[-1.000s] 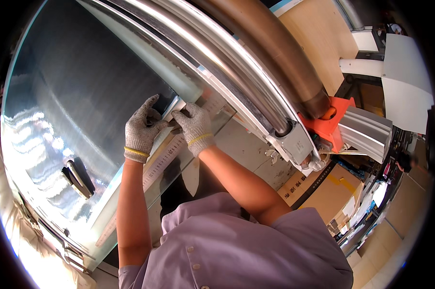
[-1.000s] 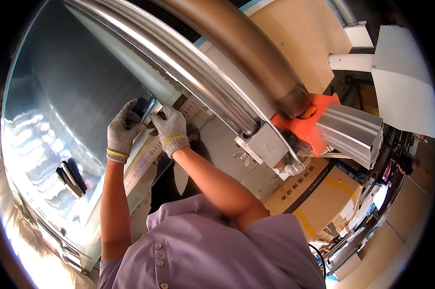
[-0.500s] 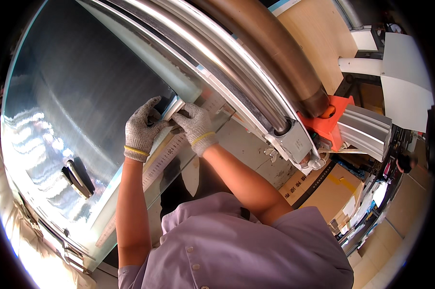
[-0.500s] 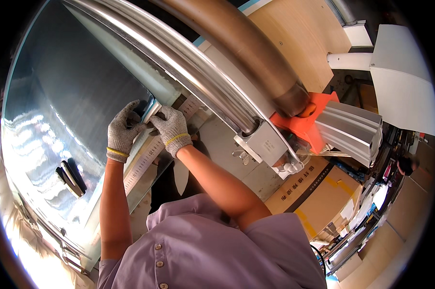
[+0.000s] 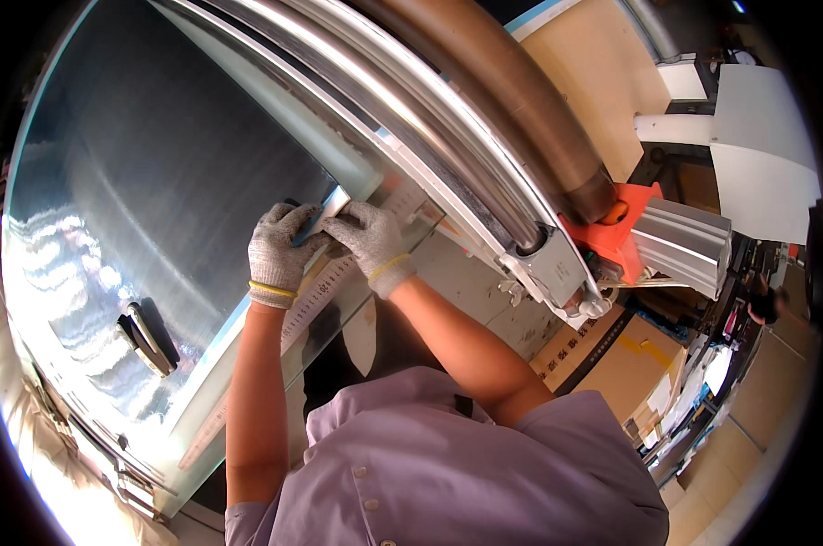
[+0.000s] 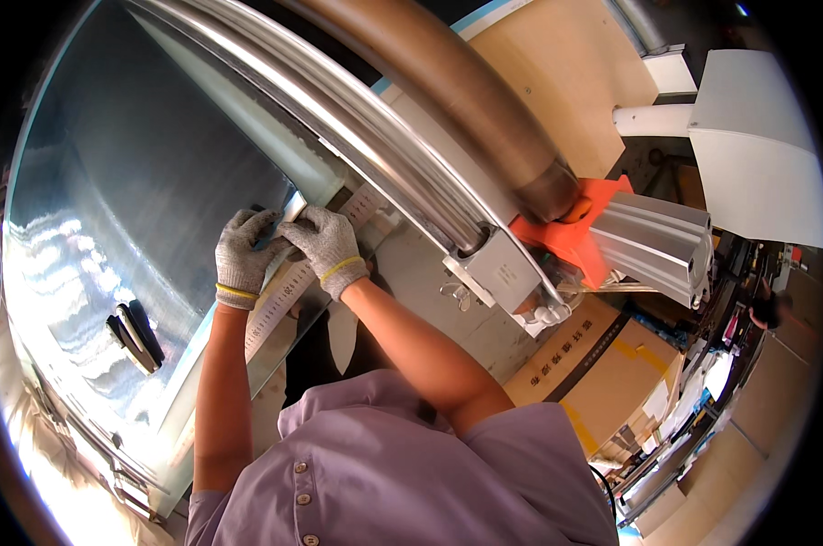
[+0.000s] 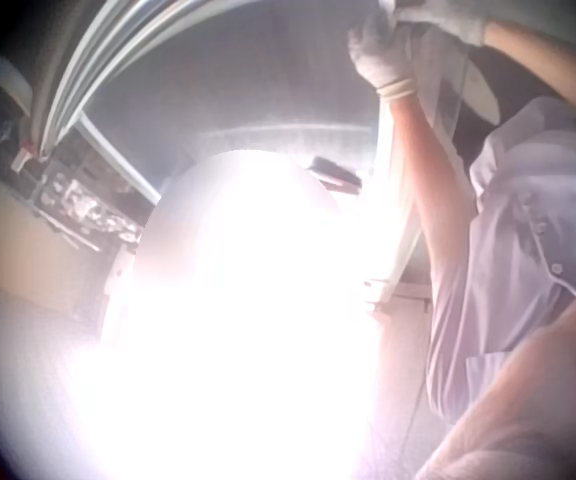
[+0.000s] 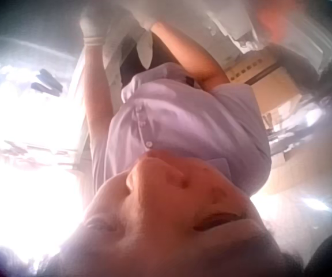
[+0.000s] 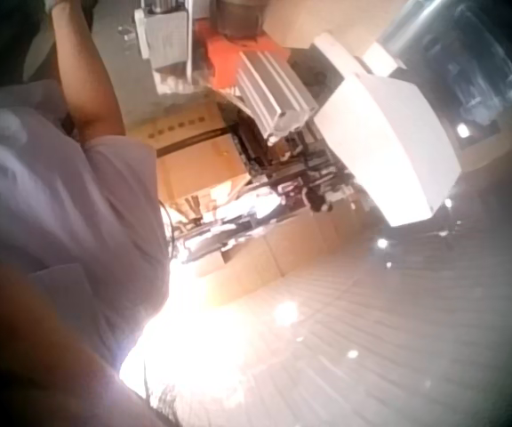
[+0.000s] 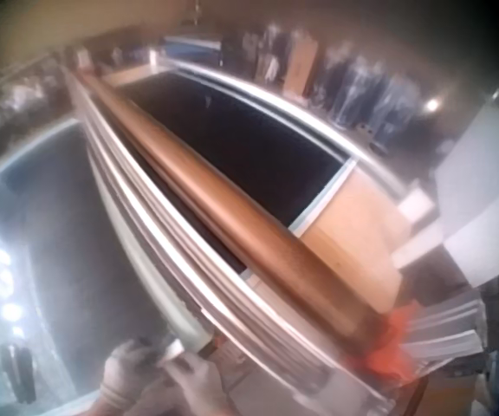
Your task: The person measures and aligns a large sheet of glass on a cutting table using a metal ruler and a utility knife. They mark the glass and then operate a touchscreen control panel to initiate the cutting process. The person repeats the measuring and alignment steps for subsequent cuts.
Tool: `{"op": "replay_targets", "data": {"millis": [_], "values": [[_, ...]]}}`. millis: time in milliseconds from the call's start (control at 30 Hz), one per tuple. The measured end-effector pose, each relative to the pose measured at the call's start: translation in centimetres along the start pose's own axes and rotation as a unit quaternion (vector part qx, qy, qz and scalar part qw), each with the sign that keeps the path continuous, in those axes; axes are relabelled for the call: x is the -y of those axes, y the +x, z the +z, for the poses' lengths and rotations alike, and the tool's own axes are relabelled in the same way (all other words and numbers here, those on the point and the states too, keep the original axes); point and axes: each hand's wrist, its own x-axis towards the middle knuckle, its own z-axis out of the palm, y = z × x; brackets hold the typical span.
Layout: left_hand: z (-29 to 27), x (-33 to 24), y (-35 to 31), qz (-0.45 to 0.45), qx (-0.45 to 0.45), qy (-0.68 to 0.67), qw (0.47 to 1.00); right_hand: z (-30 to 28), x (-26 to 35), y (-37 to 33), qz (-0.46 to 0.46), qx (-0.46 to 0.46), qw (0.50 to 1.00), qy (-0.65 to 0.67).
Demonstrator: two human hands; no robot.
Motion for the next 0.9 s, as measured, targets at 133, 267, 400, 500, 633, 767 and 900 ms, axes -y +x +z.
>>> {"op": "replay_targets", "data": {"millis": [133,267,400,500,633,767,900], "values": [[-0.6,-0.6,-0.8,0.028,-0.006,0.068,0.997,1.0,0.0,0.2,0.037,-0.046,0.998,-0.034],[-6.0,4.1,-5.3,-0.032,-0.233,0.258,0.937,2.2,2.2,-0.4,0.111,-0.084,0.990,0.009],[-13.7,19.3,-15.0,-0.357,-0.341,0.437,0.752,2.5,2.6,-0.6,0.106,-0.105,0.989,-0.002],[-16.1,18.9,-16.6,-0.423,-0.313,0.292,0.799,2.6,2.4,-0.8,0.087,-0.100,0.991,-0.017],[-14.6,15.0,-17.8,-0.295,-0.332,0.163,0.881,1.9,2.3,-0.6,0.085,-0.090,0.992,-0.002],[-4.7,5.4,-19.9,-0.135,-0.121,0.177,0.967,1.8,2.6,-0.7,0.085,-0.085,0.993,-0.008],[-1.1,-1.7,-14.6,-0.146,-0.125,0.238,0.952,2.1,2.7,-0.8,0.101,-0.068,0.992,-0.010]]}}
